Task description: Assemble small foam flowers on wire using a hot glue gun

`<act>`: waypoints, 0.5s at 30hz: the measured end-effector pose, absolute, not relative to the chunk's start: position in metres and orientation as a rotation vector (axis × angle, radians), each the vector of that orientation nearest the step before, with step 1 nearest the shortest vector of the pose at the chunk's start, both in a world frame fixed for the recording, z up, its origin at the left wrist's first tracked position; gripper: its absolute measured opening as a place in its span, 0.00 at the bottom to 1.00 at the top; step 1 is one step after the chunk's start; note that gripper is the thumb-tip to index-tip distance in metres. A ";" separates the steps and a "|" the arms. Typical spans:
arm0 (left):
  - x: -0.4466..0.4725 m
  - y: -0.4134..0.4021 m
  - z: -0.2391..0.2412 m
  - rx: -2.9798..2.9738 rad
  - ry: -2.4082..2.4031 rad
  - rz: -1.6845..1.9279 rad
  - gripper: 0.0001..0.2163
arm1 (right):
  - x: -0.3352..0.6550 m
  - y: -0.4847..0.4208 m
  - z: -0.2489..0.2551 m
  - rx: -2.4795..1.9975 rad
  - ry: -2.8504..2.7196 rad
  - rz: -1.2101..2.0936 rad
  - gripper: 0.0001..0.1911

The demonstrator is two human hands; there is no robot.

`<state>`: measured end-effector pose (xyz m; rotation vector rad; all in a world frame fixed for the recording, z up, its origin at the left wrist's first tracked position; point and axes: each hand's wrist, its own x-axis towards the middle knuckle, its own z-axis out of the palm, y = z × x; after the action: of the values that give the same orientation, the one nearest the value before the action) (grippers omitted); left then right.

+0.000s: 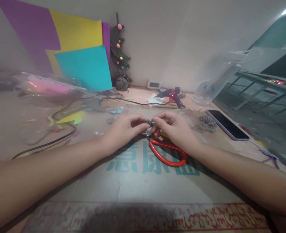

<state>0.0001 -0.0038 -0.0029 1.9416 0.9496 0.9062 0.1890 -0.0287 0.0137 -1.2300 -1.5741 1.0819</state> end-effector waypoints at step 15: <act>0.001 -0.009 0.003 2.120 1.033 0.933 0.09 | 0.186 -0.032 0.017 -1.241 -1.648 1.033 0.11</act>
<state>0.0014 -0.0093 0.0029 2.1201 1.0335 0.9333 0.1863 -0.0324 0.0167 -1.2414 -1.6478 1.0325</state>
